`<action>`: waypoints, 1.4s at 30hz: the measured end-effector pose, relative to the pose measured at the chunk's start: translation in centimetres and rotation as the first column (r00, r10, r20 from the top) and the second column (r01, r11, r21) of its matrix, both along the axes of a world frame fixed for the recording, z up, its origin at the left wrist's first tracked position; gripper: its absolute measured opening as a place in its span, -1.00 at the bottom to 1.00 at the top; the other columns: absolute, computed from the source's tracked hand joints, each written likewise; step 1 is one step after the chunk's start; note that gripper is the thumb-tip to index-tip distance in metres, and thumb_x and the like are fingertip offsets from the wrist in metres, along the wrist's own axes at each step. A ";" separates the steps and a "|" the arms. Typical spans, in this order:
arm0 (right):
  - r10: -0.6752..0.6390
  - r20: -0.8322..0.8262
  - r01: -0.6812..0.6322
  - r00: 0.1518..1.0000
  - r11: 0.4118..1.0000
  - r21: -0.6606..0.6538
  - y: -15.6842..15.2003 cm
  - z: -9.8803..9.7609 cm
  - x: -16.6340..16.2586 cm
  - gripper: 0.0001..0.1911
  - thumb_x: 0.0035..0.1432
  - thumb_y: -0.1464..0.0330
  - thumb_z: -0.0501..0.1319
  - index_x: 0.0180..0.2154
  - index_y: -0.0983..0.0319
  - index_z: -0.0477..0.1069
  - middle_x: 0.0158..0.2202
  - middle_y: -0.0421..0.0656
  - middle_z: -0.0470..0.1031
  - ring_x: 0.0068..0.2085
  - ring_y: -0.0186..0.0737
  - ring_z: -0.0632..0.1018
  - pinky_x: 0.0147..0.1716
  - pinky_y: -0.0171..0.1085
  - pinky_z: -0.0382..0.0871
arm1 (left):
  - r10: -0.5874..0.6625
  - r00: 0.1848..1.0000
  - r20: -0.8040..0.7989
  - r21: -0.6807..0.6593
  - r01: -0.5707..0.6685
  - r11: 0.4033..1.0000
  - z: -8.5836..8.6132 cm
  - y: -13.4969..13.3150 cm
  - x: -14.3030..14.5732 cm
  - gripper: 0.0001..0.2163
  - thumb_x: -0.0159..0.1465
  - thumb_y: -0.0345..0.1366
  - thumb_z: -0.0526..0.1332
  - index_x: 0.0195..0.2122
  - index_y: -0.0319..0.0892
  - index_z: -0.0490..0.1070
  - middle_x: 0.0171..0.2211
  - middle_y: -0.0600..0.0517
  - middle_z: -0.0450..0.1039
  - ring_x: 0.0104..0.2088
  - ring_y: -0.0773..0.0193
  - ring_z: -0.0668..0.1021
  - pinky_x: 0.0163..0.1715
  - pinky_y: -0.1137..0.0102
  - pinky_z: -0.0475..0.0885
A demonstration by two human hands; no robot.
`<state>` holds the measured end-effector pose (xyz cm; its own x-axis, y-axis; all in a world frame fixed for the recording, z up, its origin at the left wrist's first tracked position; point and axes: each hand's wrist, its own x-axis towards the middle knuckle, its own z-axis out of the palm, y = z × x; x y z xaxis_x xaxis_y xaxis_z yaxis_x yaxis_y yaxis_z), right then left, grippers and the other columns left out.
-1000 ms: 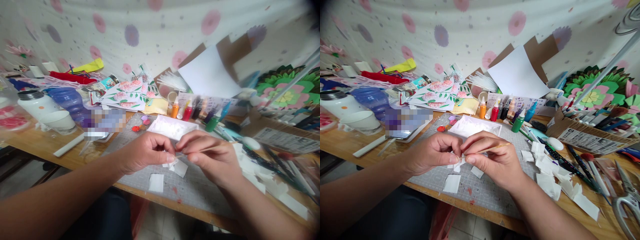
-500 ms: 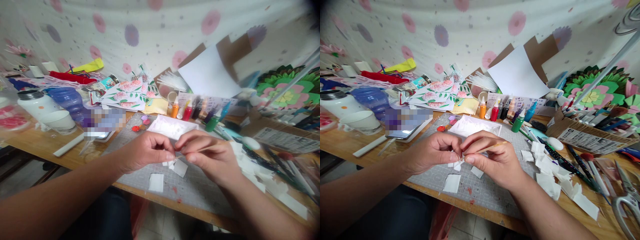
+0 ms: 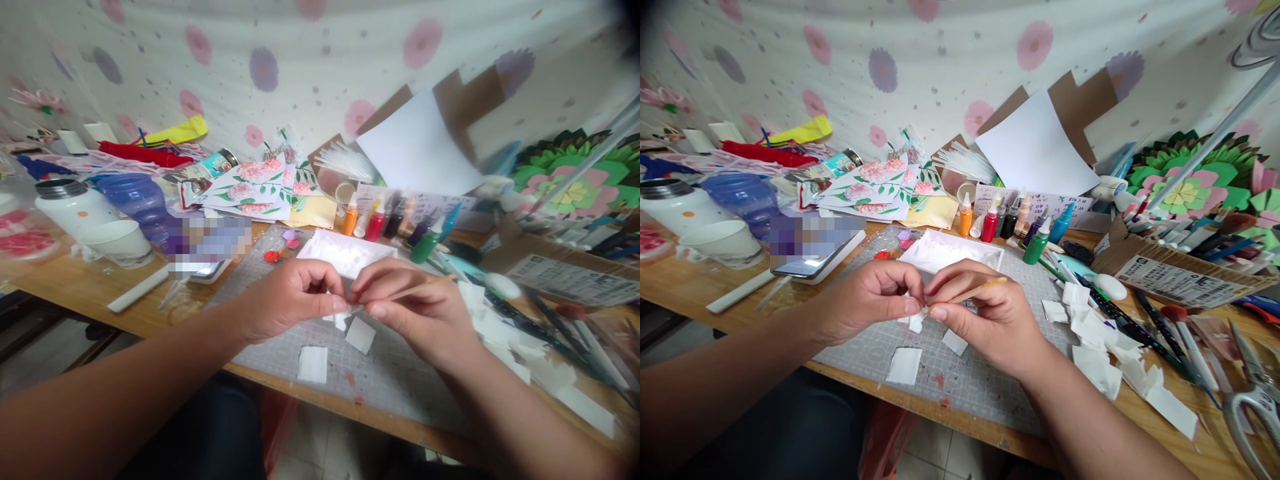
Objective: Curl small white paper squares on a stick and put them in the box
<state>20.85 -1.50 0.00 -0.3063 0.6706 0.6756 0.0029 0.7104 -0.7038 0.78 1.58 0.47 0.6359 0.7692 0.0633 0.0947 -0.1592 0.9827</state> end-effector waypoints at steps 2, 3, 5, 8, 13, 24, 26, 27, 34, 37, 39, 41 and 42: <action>-0.004 0.004 0.004 1.000 1.000 0.008 0.0 0.0 0.0 -0.88 0.07 0.51 0.33 -0.40 0.17 0.58 -0.46 -0.17 0.59 -0.29 -0.21 0.61 -0.27 -0.20 0.54 | 0.011 1.000 -0.010 0.006 -0.010 1.000 0.0 0.0 0.0 -0.89 0.14 -0.31 0.30 -0.44 -0.22 0.41 -0.46 0.11 0.42 -0.43 0.39 0.42 -0.40 0.48 0.31; -0.011 0.010 0.011 1.000 1.000 0.006 0.0 0.0 0.0 -0.88 0.07 0.51 0.33 -0.40 0.17 0.58 -0.46 -0.17 0.59 -0.29 -0.21 0.61 -0.27 -0.20 0.54 | 0.013 1.000 -0.018 0.009 -0.013 1.000 0.1 0.0 0.0 -0.89 0.14 -0.31 0.30 -0.45 -0.22 0.41 -0.46 0.11 0.42 -0.43 0.39 0.42 -0.40 0.48 0.31; -0.031 0.025 0.031 0.999 1.000 0.000 0.0 0.1 -0.1 -0.88 0.07 0.50 0.33 -0.39 0.16 0.59 -0.45 -0.17 0.60 -0.30 -0.20 0.61 -0.28 -0.20 0.55 | 0.022 0.999 -0.036 0.017 -0.021 1.000 0.1 0.0 0.1 -0.88 0.14 -0.29 0.30 -0.45 -0.21 0.41 -0.46 0.10 0.41 -0.43 0.38 0.41 -0.41 0.47 0.31; -0.048 0.034 0.048 0.998 0.999 0.010 0.0 0.2 0.0 -0.89 0.08 0.49 0.33 -0.38 0.16 0.59 -0.45 -0.16 0.61 -0.30 -0.20 0.61 -0.29 -0.20 0.56 | 0.034 0.999 -0.041 0.020 -0.034 0.999 0.1 0.0 0.1 -0.87 0.14 -0.28 0.30 -0.44 -0.21 0.39 -0.46 0.10 0.39 -0.43 0.37 0.40 -0.41 0.46 0.31; -0.059 0.052 0.059 0.997 0.998 -0.001 0.0 0.1 0.0 -0.89 0.08 0.48 0.33 -0.38 0.15 0.59 -0.45 -0.16 0.61 -0.29 -0.20 0.61 -0.29 -0.21 0.56 | 0.034 0.999 -0.021 0.008 -0.034 0.999 0.1 0.0 0.4 -0.85 0.13 -0.27 0.31 -0.43 -0.21 0.37 -0.47 0.12 0.37 -0.44 0.38 0.39 -0.41 0.46 0.29; -0.220 -0.088 0.220 0.971 0.975 -0.018 0.6 -0.4 -0.1 -0.83 0.07 0.54 0.33 -0.46 0.16 0.59 -0.48 -0.18 0.61 -0.32 -0.22 0.61 -0.28 -0.22 0.53 | 0.476 0.874 -0.097 0.593 -0.333 0.733 0.6 -0.1 0.1 -0.80 0.23 -0.25 0.22 -0.51 -0.18 0.35 -0.54 0.12 0.35 -0.47 0.34 0.37 -0.40 0.42 0.26; -0.215 -0.093 0.213 0.972 0.977 -0.025 0.7 -0.5 -0.2 -0.84 0.07 0.53 0.33 -0.45 0.16 0.59 -0.48 -0.19 0.61 -0.33 -0.24 0.60 -0.28 -0.23 0.53 | 0.379 0.917 -0.121 0.639 -0.220 0.737 0.7 -0.7 0.6 -0.84 0.18 -0.25 0.28 -0.48 -0.19 0.40 -0.48 0.09 0.43 -0.42 0.32 0.44 -0.35 0.41 0.30; -0.208 -0.092 0.207 0.974 0.978 -0.027 0.7 -0.5 -0.3 -0.84 0.07 0.53 0.33 -0.45 0.16 0.59 -0.47 -0.19 0.61 -0.34 -0.24 0.60 -0.28 -0.23 0.53 | 0.343 0.929 -0.137 0.639 -0.182 0.747 0.6 -0.9 0.8 -0.84 0.15 -0.24 0.32 -0.45 -0.20 0.42 -0.45 0.07 0.46 -0.41 0.31 0.45 -0.33 0.41 0.31; -0.198 -0.076 0.193 0.977 0.978 -0.076 0.7 -0.8 -0.5 -0.85 0.07 0.52 0.33 -0.43 0.14 0.59 -0.46 -0.21 0.62 -0.35 -0.26 0.60 -0.31 -0.25 0.53 | 0.378 0.903 -0.202 0.570 -0.206 0.795 -0.1 -1.2 2.1 -0.87 0.16 -0.27 0.27 -0.45 -0.20 0.41 -0.45 0.07 0.43 -0.41 0.30 0.44 -0.36 0.39 0.29; -0.209 -0.092 0.201 0.974 0.975 -0.091 0.9 -0.9 -0.3 -0.85 0.06 0.51 0.33 -0.45 0.15 0.58 -0.45 -0.21 0.61 -0.35 -0.27 0.60 -0.29 -0.25 0.51 | 0.355 0.914 -0.198 0.480 -0.225 0.848 -0.3 -0.7 2.0 -0.86 0.22 -0.33 0.15 -0.48 -0.20 0.38 -0.50 0.10 0.39 -0.44 0.33 0.41 -0.42 0.42 0.26; -0.257 -0.112 0.244 0.960 0.962 -0.118 1.3 -1.2 0.1 -0.86 0.05 0.50 0.34 -0.48 0.15 0.57 -0.45 -0.21 0.61 -0.34 -0.27 0.59 -0.30 -0.25 0.50 | 0.352 0.914 -0.202 0.414 -0.247 0.876 -0.4 -0.2 1.8 -0.83 0.22 -0.33 0.13 -0.51 -0.20 0.36 -0.55 0.13 0.33 -0.47 0.35 0.37 -0.46 0.43 0.23; -0.345 -0.126 0.322 0.930 0.931 -0.175 1.9 -1.5 0.6 -0.87 0.03 0.46 0.35 -0.52 0.17 0.54 -0.45 -0.22 0.60 -0.36 -0.28 0.59 -0.33 -0.26 0.48 | 0.378 0.901 -0.213 0.359 -0.288 0.888 -0.4 0.5 1.4 -0.82 0.21 -0.31 0.15 -0.52 -0.21 0.35 -0.56 0.14 0.29 -0.49 0.36 0.34 -0.47 0.44 0.20; -0.399 -0.113 0.370 0.910 0.904 -0.212 2.3 -1.7 0.9 -0.88 0.03 0.43 0.36 -0.53 0.17 0.53 -0.45 -0.22 0.60 -0.37 -0.28 0.58 -0.35 -0.27 0.47 | 0.397 0.890 -0.223 0.340 -0.311 0.887 -0.4 0.9 1.2 -0.82 0.21 -0.31 0.15 -0.52 -0.21 0.35 -0.56 0.15 0.29 -0.49 0.36 0.33 -0.47 0.44 0.18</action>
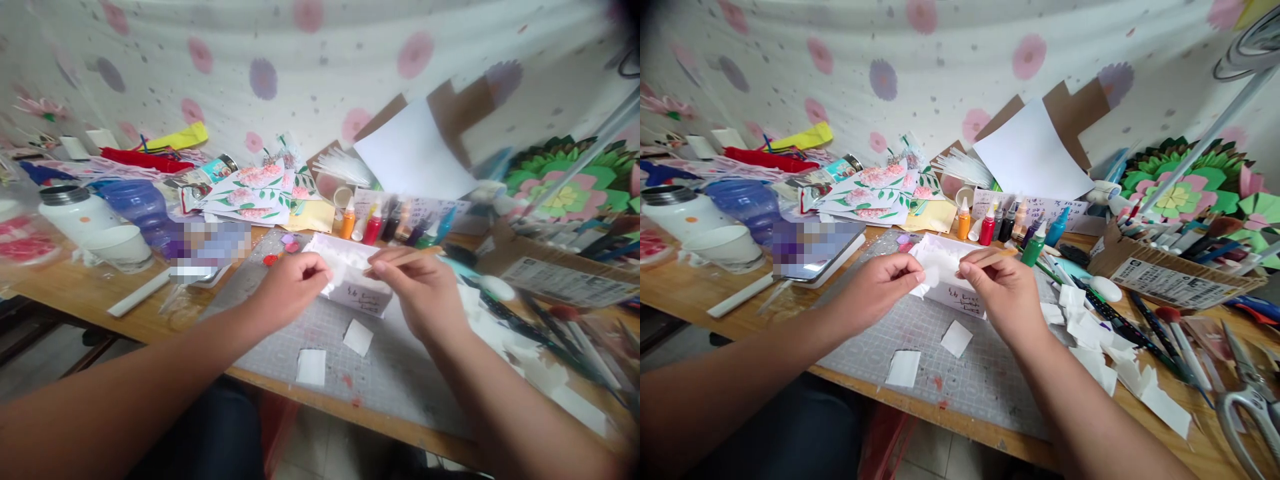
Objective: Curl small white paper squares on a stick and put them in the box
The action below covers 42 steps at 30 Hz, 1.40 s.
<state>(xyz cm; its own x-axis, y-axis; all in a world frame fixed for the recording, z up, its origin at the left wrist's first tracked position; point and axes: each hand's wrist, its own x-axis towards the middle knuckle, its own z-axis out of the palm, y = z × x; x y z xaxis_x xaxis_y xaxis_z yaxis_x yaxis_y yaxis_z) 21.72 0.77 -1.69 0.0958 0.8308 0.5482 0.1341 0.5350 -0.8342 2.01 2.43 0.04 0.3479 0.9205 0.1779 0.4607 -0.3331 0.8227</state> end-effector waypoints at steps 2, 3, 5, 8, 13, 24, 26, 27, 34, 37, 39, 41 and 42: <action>-0.112 0.045 0.116 0.993 0.989 -0.087 0.7 -0.3 0.5 -0.89 0.02 0.36 0.37 -0.52 0.19 0.53 -0.45 -0.19 0.60 -0.40 -0.26 0.58 -0.39 -0.26 0.45 | 0.063 0.998 -0.013 -0.027 -0.063 0.998 0.0 0.6 -0.3 -0.83 0.20 -0.29 0.16 -0.52 -0.21 0.36 -0.55 0.14 0.29 -0.48 0.35 0.33 -0.46 0.43 0.17; -0.160 0.079 0.169 0.984 0.978 -0.124 0.9 -0.4 0.8 -0.88 0.02 0.34 0.36 -0.52 0.21 0.53 -0.45 -0.18 0.60 -0.41 -0.25 0.58 -0.40 -0.25 0.44 | 0.095 0.995 -0.019 -0.033 -0.095 0.995 -0.1 0.8 -0.5 -0.82 0.19 -0.29 0.17 -0.52 -0.21 0.36 -0.55 0.15 0.28 -0.48 0.35 0.32 -0.46 0.43 0.16; -0.236 0.148 0.260 0.960 0.951 -0.166 1.4 -0.5 1.1 -0.85 0.02 0.30 0.35 -0.51 0.23 0.53 -0.46 -0.14 0.61 -0.43 -0.22 0.58 -0.42 -0.23 0.42 | 0.147 0.989 -0.026 -0.034 -0.148 0.988 -0.1 1.1 -0.7 -0.81 0.19 -0.27 0.17 -0.54 -0.21 0.34 -0.58 0.15 0.25 -0.50 0.35 0.30 -0.47 0.42 0.15; -0.284 0.242 0.325 0.928 0.934 -0.151 1.6 -0.6 1.4 -0.83 0.01 0.29 0.33 -0.54 0.23 0.50 -0.45 -0.11 0.61 -0.40 -0.16 0.59 -0.39 -0.19 0.42 | 0.174 0.984 -0.030 -0.031 -0.175 0.984 -0.1 1.2 -0.8 -0.78 0.20 -0.23 0.18 -0.53 -0.21 0.37 -0.58 0.14 0.27 -0.50 0.33 0.33 -0.45 0.40 0.16; -0.265 0.280 0.282 0.923 0.959 -0.024 1.8 -0.9 1.6 -0.84 0.02 0.32 0.31 -0.56 0.20 0.47 -0.37 -0.11 0.62 -0.21 -0.08 0.61 -0.15 -0.06 0.43 | 0.129 0.992 0.006 -0.045 -0.129 0.991 -0.3 1.3 -1.2 -0.74 0.23 -0.14 0.18 -0.42 -0.22 0.50 -0.44 0.04 0.48 -0.36 0.21 0.46 -0.35 0.36 0.24; -0.036 -0.016 0.039 0.999 0.975 0.220 0.4 -0.4 0.3 -0.88 0.08 0.46 0.33 -0.47 0.14 0.55 -0.36 -0.18 0.58 -0.18 -0.15 0.57 -0.06 -0.06 0.43 | 0.008 0.894 0.449 -0.103 0.043 0.994 -1.2 1.1 -1.5 -0.92 0.18 -0.30 0.31 -0.40 -0.18 0.46 -0.43 0.13 0.41 -0.37 0.38 0.40 -0.31 0.45 0.25; 0.101 -0.042 -0.089 0.994 0.968 0.234 0.0 -0.4 -0.1 -0.86 0.09 0.48 0.32 -0.43 0.13 0.58 -0.38 -0.19 0.59 -0.19 -0.18 0.57 -0.07 -0.08 0.44 | -0.049 0.862 0.505 -0.141 0.139 0.980 -0.8 0.5 -1.2 -0.90 0.16 -0.35 0.32 -0.43 -0.19 0.41 -0.47 0.15 0.37 -0.41 0.41 0.38 -0.36 0.47 0.24; 0.156 -0.052 -0.141 0.986 0.964 0.224 -0.2 -0.4 -0.3 -0.86 0.09 0.49 0.32 -0.40 0.12 0.60 -0.38 -0.20 0.60 -0.18 -0.18 0.57 -0.07 -0.09 0.45 | -0.069 0.844 0.532 -0.160 0.180 0.970 -0.6 0.2 -1.0 -0.90 0.15 -0.37 0.32 -0.43 -0.20 0.40 -0.47 0.15 0.37 -0.42 0.41 0.39 -0.36 0.47 0.25; 0.331 -0.189 -0.316 0.924 0.943 0.105 -1.0 -0.5 -0.8 -0.90 0.12 0.43 0.33 -0.37 0.12 0.61 -0.36 -0.19 0.60 -0.11 -0.18 0.55 -0.10 -0.13 0.49 | -0.109 0.773 0.625 -0.240 0.324 0.915 -0.1 -0.7 -0.5 -0.78 0.11 -0.46 0.33 -0.24 -0.16 0.37 -0.46 0.15 0.42 -0.44 0.41 0.45 -0.39 0.47 0.32; 0.334 -0.173 -0.323 0.927 0.942 0.091 -1.1 -0.5 -0.8 -0.90 0.12 0.42 0.33 -0.37 0.11 0.61 -0.38 -0.18 0.61 -0.09 -0.17 0.53 -0.09 -0.13 0.47 | -0.138 0.775 0.617 -0.245 0.356 0.902 -0.4 -0.6 -0.5 -0.74 0.12 -0.44 0.34 -0.19 -0.15 0.37 -0.42 0.13 0.44 -0.39 0.40 0.46 -0.36 0.48 0.32; 0.337 -0.161 -0.326 0.928 0.941 0.089 -1.1 -0.4 -0.9 -0.90 0.13 0.41 0.32 -0.37 0.09 0.61 -0.40 -0.18 0.61 -0.08 -0.16 0.54 -0.07 -0.10 0.47 | -0.156 0.783 0.602 -0.252 0.373 0.893 -0.5 -0.5 -0.5 -0.74 0.13 -0.42 0.35 -0.17 -0.15 0.37 -0.38 0.10 0.46 -0.34 0.36 0.48 -0.32 0.44 0.33; 0.335 -0.162 -0.325 0.928 0.942 0.087 -1.2 -0.4 -0.9 -0.90 0.13 0.41 0.32 -0.37 0.09 0.61 -0.41 -0.18 0.61 -0.09 -0.15 0.54 -0.06 -0.06 0.47 | -0.166 0.789 0.592 -0.258 0.381 0.888 -0.5 -0.6 -0.4 -0.74 0.14 -0.41 0.33 -0.15 -0.16 0.36 -0.36 0.07 0.47 -0.30 0.31 0.49 -0.29 0.41 0.33; 0.332 -0.162 -0.321 0.929 0.943 0.087 -1.2 -0.3 -1.0 -0.90 0.12 0.40 0.33 -0.37 0.09 0.61 -0.41 -0.18 0.61 -0.09 -0.14 0.55 -0.06 -0.05 0.47 | -0.165 0.792 0.588 -0.263 0.380 0.887 -0.5 -0.6 -0.4 -0.74 0.15 -0.41 0.33 -0.15 -0.16 0.35 -0.35 0.07 0.47 -0.29 0.30 0.49 -0.28 0.40 0.32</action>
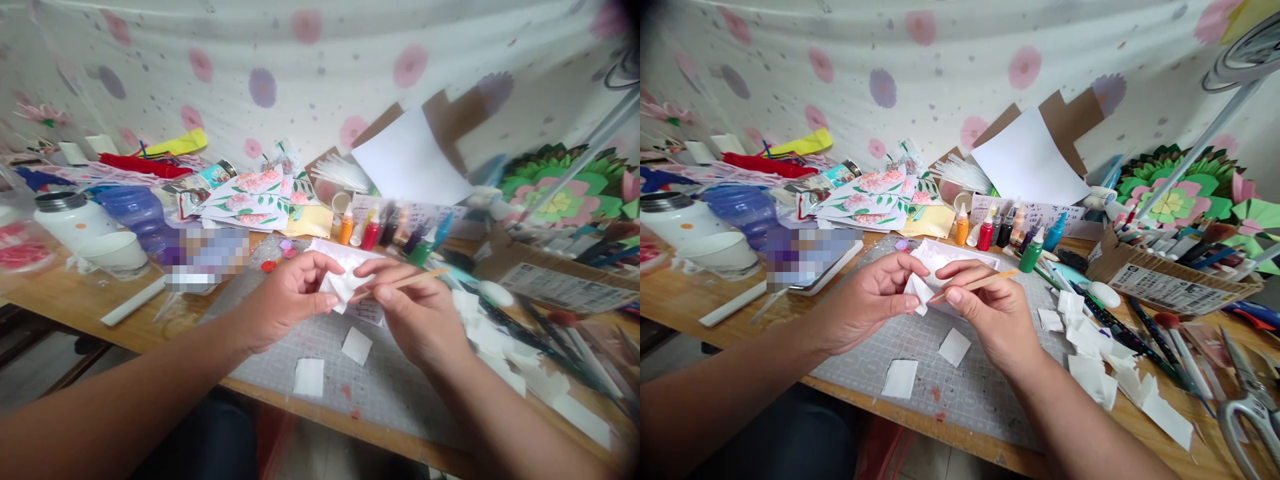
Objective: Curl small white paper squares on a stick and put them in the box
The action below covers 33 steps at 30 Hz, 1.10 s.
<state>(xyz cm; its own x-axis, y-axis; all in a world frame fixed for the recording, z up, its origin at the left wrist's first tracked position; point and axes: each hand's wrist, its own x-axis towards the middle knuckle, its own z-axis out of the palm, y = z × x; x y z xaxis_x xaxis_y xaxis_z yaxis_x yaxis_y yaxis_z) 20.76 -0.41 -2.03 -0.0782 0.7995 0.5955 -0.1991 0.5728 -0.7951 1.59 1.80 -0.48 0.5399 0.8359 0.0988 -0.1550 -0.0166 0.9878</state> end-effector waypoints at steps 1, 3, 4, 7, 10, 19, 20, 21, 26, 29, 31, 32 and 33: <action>-0.006 0.002 0.006 1.000 1.000 0.001 0.0 0.0 0.0 -0.91 0.12 0.39 0.33 -0.37 0.09 0.61 -0.41 -0.18 0.61 -0.09 -0.14 0.55 -0.05 -0.04 0.47 | 0.002 1.000 -0.006 -0.002 -0.002 1.000 0.0 0.0 0.0 -0.74 0.15 -0.41 0.32 -0.14 -0.16 0.35 -0.36 0.07 0.46 -0.29 0.30 0.49 -0.29 0.40 0.31; -0.020 0.012 0.020 1.000 1.000 0.006 0.0 0.0 0.0 -0.92 0.12 0.38 0.33 -0.38 0.09 0.61 -0.40 -0.17 0.61 -0.09 -0.13 0.55 -0.06 -0.03 0.47 | 0.007 1.000 -0.022 -0.005 -0.007 1.000 0.1 -0.1 0.0 -0.75 0.16 -0.42 0.30 -0.14 -0.16 0.35 -0.39 0.08 0.44 -0.34 0.33 0.47 -0.33 0.42 0.29; -0.024 0.018 0.024 1.000 1.000 0.012 0.0 0.0 0.0 -0.92 0.12 0.38 0.33 -0.37 0.09 0.61 -0.39 -0.16 0.61 -0.10 -0.13 0.55 -0.06 -0.04 0.47 | 0.009 0.999 -0.035 -0.006 -0.010 1.000 0.1 -0.1 0.0 -0.75 0.16 -0.42 0.30 -0.14 -0.16 0.36 -0.41 0.10 0.43 -0.37 0.35 0.45 -0.35 0.43 0.28; -0.019 0.013 0.018 1.000 0.999 0.028 0.1 0.0 0.1 -0.91 0.12 0.40 0.33 -0.36 0.09 0.62 -0.35 -0.17 0.62 -0.10 -0.16 0.56 -0.05 -0.07 0.46 | 0.013 0.996 -0.092 0.000 -0.013 1.000 0.2 -0.1 -0.1 -0.77 0.15 -0.39 0.33 -0.17 -0.16 0.40 -0.46 0.13 0.38 -0.43 0.39 0.39 -0.40 0.45 0.26; 0.000 -0.004 0.001 1.000 1.000 0.028 0.0 0.0 0.0 -0.88 0.12 0.44 0.32 -0.35 0.09 0.62 -0.36 -0.19 0.62 -0.10 -0.19 0.55 -0.05 -0.11 0.46 | -0.005 0.990 -0.142 -0.024 0.001 1.000 0.3 -0.1 -0.1 -0.77 0.12 -0.38 0.34 -0.19 -0.19 0.42 -0.45 0.12 0.41 -0.42 0.39 0.41 -0.39 0.44 0.27; -0.081 0.083 0.072 0.993 0.992 0.103 -0.1 0.2 0.1 -0.88 0.13 0.40 0.32 -0.34 0.07 0.62 -0.40 -0.18 0.62 -0.14 -0.14 0.58 -0.09 -0.08 0.48 | -0.022 0.997 -0.074 -0.145 0.011 0.989 0.8 -0.4 0.1 -0.74 0.08 -0.38 0.35 -0.19 -0.21 0.43 -0.51 0.14 0.38 -0.50 0.42 0.37 -0.45 0.45 0.22; -0.108 0.100 0.094 0.989 0.987 0.134 -0.2 0.3 0.1 -0.87 0.14 0.41 0.31 -0.34 0.07 0.62 -0.41 -0.18 0.62 -0.16 -0.13 0.57 -0.11 -0.08 0.49 | -0.022 0.999 -0.048 -0.172 0.013 0.985 0.8 -0.4 0.1 -0.74 0.08 -0.39 0.35 -0.19 -0.20 0.43 -0.52 0.14 0.37 -0.51 0.43 0.36 -0.45 0.45 0.21; -0.134 0.121 0.113 0.984 0.979 0.169 -0.4 0.4 0.2 -0.86 0.14 0.43 0.30 -0.32 0.07 0.63 -0.42 -0.17 0.61 -0.17 -0.14 0.57 -0.13 -0.10 0.49 | -0.025 0.999 -0.020 -0.200 0.020 0.980 0.8 -0.4 0.1 -0.75 0.08 -0.39 0.35 -0.19 -0.19 0.42 -0.53 0.15 0.37 -0.51 0.43 0.36 -0.45 0.46 0.21; -0.230 0.223 0.162 0.947 0.945 0.283 -1.7 1.4 0.1 -0.76 0.09 0.52 0.32 -0.24 0.08 0.60 -0.30 -0.16 0.60 -0.22 -0.20 0.58 -0.20 -0.19 0.50 | -0.030 0.997 0.072 -0.283 0.050 0.958 0.6 -0.4 0.2 -0.74 0.09 -0.40 0.36 -0.18 -0.16 0.43 -0.45 0.11 0.40 -0.45 0.42 0.37 -0.43 0.46 0.21; -0.241 0.270 0.151 0.932 0.936 0.317 -2.2 1.9 -0.1 -0.76 0.09 0.54 0.31 -0.24 0.12 0.59 -0.27 -0.14 0.58 -0.25 -0.22 0.60 -0.22 -0.21 0.51 | -0.021 0.997 0.072 -0.294 0.041 0.955 0.5 -0.4 0.2 -0.72 0.08 -0.40 0.37 -0.17 -0.17 0.43 -0.40 0.08 0.42 -0.45 0.42 0.37 -0.43 0.46 0.21; -0.241 0.288 0.138 0.927 0.932 0.335 -2.3 2.1 -0.1 -0.78 0.09 0.55 0.30 -0.25 0.15 0.58 -0.27 -0.14 0.57 -0.25 -0.23 0.60 -0.22 -0.22 0.51 | -0.016 0.997 0.077 -0.295 0.038 0.955 0.5 -0.4 0.2 -0.72 0.08 -0.40 0.37 -0.17 -0.17 0.44 -0.38 0.08 0.43 -0.46 0.42 0.37 -0.43 0.46 0.22; -0.243 0.296 0.135 0.924 0.930 0.341 -2.3 2.1 -0.1 -0.78 0.09 0.55 0.30 -0.25 0.15 0.58 -0.27 -0.14 0.57 -0.25 -0.23 0.60 -0.21 -0.23 0.51 | -0.019 0.996 0.083 -0.295 0.043 0.954 0.5 -0.4 0.1 -0.72 0.08 -0.39 0.37 -0.17 -0.17 0.44 -0.38 0.08 0.43 -0.46 0.42 0.37 -0.43 0.46 0.23; -0.246 0.303 0.134 0.921 0.929 0.345 -2.2 2.1 -0.1 -0.79 0.09 0.55 0.30 -0.26 0.15 0.58 -0.28 -0.14 0.57 -0.25 -0.23 0.60 -0.21 -0.23 0.50 | -0.023 0.996 0.090 -0.296 0.048 0.954 0.5 -0.4 0.1 -0.73 0.09 -0.39 0.37 -0.17 -0.17 0.43 -0.38 0.07 0.43 -0.46 0.42 0.37 -0.43 0.46 0.23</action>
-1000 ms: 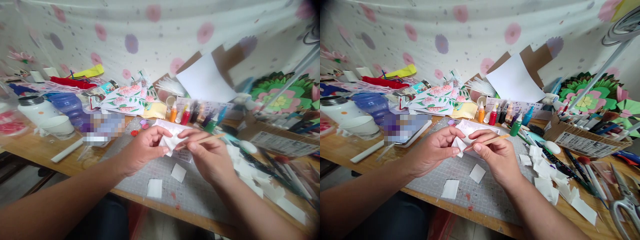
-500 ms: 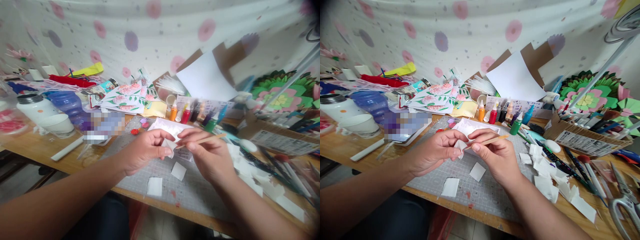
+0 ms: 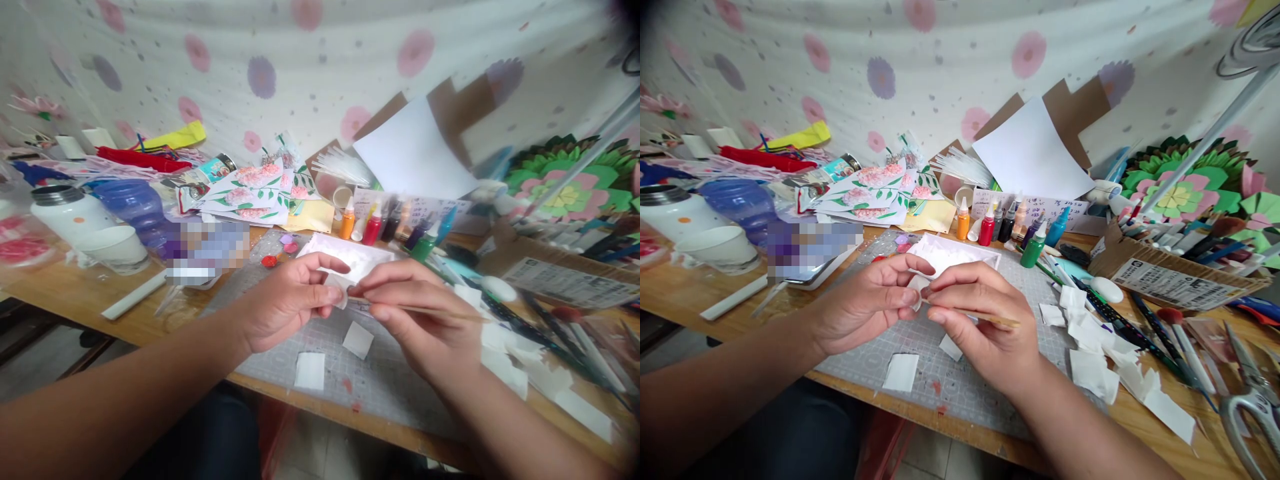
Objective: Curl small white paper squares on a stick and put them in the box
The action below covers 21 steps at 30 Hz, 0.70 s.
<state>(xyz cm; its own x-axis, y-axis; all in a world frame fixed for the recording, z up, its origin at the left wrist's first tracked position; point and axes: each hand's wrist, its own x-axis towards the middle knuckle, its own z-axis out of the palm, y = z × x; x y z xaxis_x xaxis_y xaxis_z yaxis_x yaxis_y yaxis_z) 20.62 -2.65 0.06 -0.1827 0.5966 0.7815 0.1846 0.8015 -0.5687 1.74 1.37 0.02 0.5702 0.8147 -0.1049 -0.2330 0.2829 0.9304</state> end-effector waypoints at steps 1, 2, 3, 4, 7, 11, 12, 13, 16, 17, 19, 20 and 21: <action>-0.001 0.006 0.001 1.000 1.000 0.005 0.0 0.0 0.0 -0.79 0.09 0.55 0.30 -0.26 0.15 0.58 -0.28 -0.14 0.57 -0.25 -0.24 0.60 -0.21 -0.23 0.51 | -0.004 1.000 0.007 0.001 0.004 1.000 0.0 0.0 0.0 -0.73 0.09 -0.39 0.37 -0.17 -0.17 0.43 -0.39 0.07 0.43 -0.45 0.42 0.38 -0.43 0.47 0.23; -0.003 0.010 0.003 1.000 1.000 0.009 0.1 0.0 0.0 -0.79 0.10 0.55 0.30 -0.25 0.15 0.57 -0.28 -0.14 0.57 -0.24 -0.23 0.60 -0.21 -0.23 0.51 | -0.009 1.000 0.013 0.003 0.009 1.000 0.0 0.0 0.0 -0.73 0.09 -0.40 0.37 -0.17 -0.17 0.43 -0.39 0.07 0.43 -0.44 0.42 0.39 -0.43 0.47 0.23; -0.005 0.011 0.005 1.000 1.000 0.015 0.1 0.0 0.0 -0.78 0.10 0.55 0.30 -0.25 0.14 0.57 -0.28 -0.14 0.58 -0.25 -0.23 0.60 -0.21 -0.23 0.51 | -0.011 1.000 0.014 0.004 0.010 1.000 0.1 -0.1 0.1 -0.73 0.09 -0.40 0.37 -0.17 -0.18 0.43 -0.39 0.07 0.43 -0.44 0.42 0.39 -0.43 0.47 0.23; -0.007 0.012 0.006 1.000 1.000 0.019 0.1 0.0 0.0 -0.78 0.10 0.54 0.30 -0.25 0.14 0.57 -0.28 -0.14 0.58 -0.25 -0.23 0.60 -0.22 -0.22 0.51 | -0.010 1.000 0.014 0.004 0.010 1.000 0.1 -0.1 0.1 -0.73 0.09 -0.41 0.37 -0.17 -0.18 0.43 -0.40 0.08 0.43 -0.45 0.42 0.39 -0.44 0.47 0.23; -0.021 0.015 0.021 1.000 1.000 0.018 0.2 0.0 0.0 -0.79 0.11 0.52 0.29 -0.25 0.12 0.58 -0.29 -0.15 0.58 -0.27 -0.22 0.60 -0.25 -0.21 0.53 | -0.008 1.000 0.001 -0.002 0.008 1.000 0.2 -0.2 0.2 -0.73 0.08 -0.42 0.37 -0.18 -0.19 0.43 -0.43 0.09 0.42 -0.49 0.45 0.37 -0.44 0.47 0.22; -0.022 0.010 0.022 1.000 1.000 0.019 0.2 -0.1 -0.1 -0.79 0.10 0.52 0.30 -0.25 0.12 0.58 -0.30 -0.14 0.59 -0.28 -0.21 0.61 -0.26 -0.20 0.53 | -0.019 1.000 -0.004 0.009 0.019 1.000 0.2 -0.1 0.1 -0.72 0.09 -0.40 0.37 -0.17 -0.18 0.43 -0.46 0.10 0.42 -0.49 0.43 0.37 -0.42 0.46 0.24; -0.020 0.002 0.020 1.000 1.000 0.017 0.2 -0.1 -0.1 -0.79 0.10 0.52 0.30 -0.25 0.12 0.58 -0.30 -0.15 0.59 -0.28 -0.21 0.61 -0.25 -0.20 0.53 | -0.023 1.000 0.003 0.013 0.023 1.000 0.2 -0.1 0.1 -0.72 0.09 -0.39 0.37 -0.17 -0.17 0.43 -0.47 0.10 0.41 -0.49 0.43 0.38 -0.42 0.46 0.24; -0.020 -0.009 0.020 1.000 1.000 0.011 0.2 -0.1 -0.1 -0.79 0.10 0.52 0.30 -0.25 0.12 0.58 -0.29 -0.15 0.59 -0.27 -0.21 0.61 -0.25 -0.20 0.53 | -0.027 1.000 0.009 0.015 0.027 1.000 0.1 -0.1 0.1 -0.73 0.09 -0.38 0.37 -0.16 -0.17 0.43 -0.47 0.11 0.41 -0.49 0.43 0.38 -0.43 0.46 0.24; -0.025 -0.034 0.024 0.999 1.000 -0.011 0.2 -0.3 0.0 -0.78 0.09 0.53 0.31 -0.26 0.12 0.58 -0.28 -0.15 0.59 -0.25 -0.21 0.61 -0.23 -0.20 0.53 | -0.027 1.000 0.011 0.016 0.027 0.999 0.0 0.0 0.0 -0.73 0.10 -0.39 0.37 -0.16 -0.17 0.43 -0.45 0.10 0.42 -0.48 0.43 0.38 -0.43 0.47 0.24; -0.023 -0.035 0.022 0.999 1.000 -0.013 0.2 -0.3 0.0 -0.78 0.09 0.53 0.31 -0.26 0.12 0.58 -0.28 -0.15 0.59 -0.24 -0.21 0.61 -0.22 -0.20 0.53 | -0.025 1.000 0.009 0.017 0.024 1.000 0.0 0.0 0.0 -0.73 0.10 -0.40 0.36 -0.16 -0.17 0.43 -0.44 0.10 0.42 -0.47 0.43 0.38 -0.43 0.47 0.25; -0.017 -0.030 0.017 0.999 1.000 -0.011 0.2 -0.3 0.0 -0.78 0.09 0.54 0.31 -0.26 0.13 0.58 -0.28 -0.15 0.59 -0.22 -0.22 0.60 -0.20 -0.21 0.52 | -0.023 1.000 0.008 0.016 0.023 1.000 0.0 0.1 0.0 -0.73 0.10 -0.41 0.36 -0.15 -0.16 0.43 -0.43 0.09 0.42 -0.47 0.43 0.39 -0.42 0.47 0.26; -0.015 -0.027 0.015 1.000 1.000 -0.010 0.2 -0.3 0.1 -0.78 0.09 0.55 0.31 -0.26 0.14 0.57 -0.28 -0.14 0.59 -0.22 -0.23 0.60 -0.20 -0.22 0.52 | -0.024 1.000 0.011 0.016 0.024 1.000 0.0 0.0 0.0 -0.73 0.11 -0.41 0.36 -0.15 -0.16 0.43 -0.43 0.09 0.42 -0.46 0.43 0.39 -0.42 0.47 0.26; -0.014 -0.024 0.014 1.000 1.000 -0.010 0.2 -0.3 0.1 -0.79 0.09 0.55 0.31 -0.26 0.14 0.57 -0.28 -0.14 0.58 -0.22 -0.24 0.60 -0.20 -0.23 0.52 | -0.024 1.000 0.012 0.016 0.024 1.000 0.0 0.0 0.0 -0.72 0.11 -0.41 0.36 -0.15 -0.17 0.43 -0.44 0.09 0.42 -0.46 0.43 0.39 -0.42 0.47 0.27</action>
<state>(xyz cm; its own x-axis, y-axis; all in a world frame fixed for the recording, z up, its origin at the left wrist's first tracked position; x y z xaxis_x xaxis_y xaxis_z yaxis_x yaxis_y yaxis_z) 20.69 -2.47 -0.25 -0.1555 0.6065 0.7798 0.1823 0.7934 -0.5807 1.71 1.41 0.05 0.5906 0.8025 -0.0850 -0.2382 0.2740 0.9318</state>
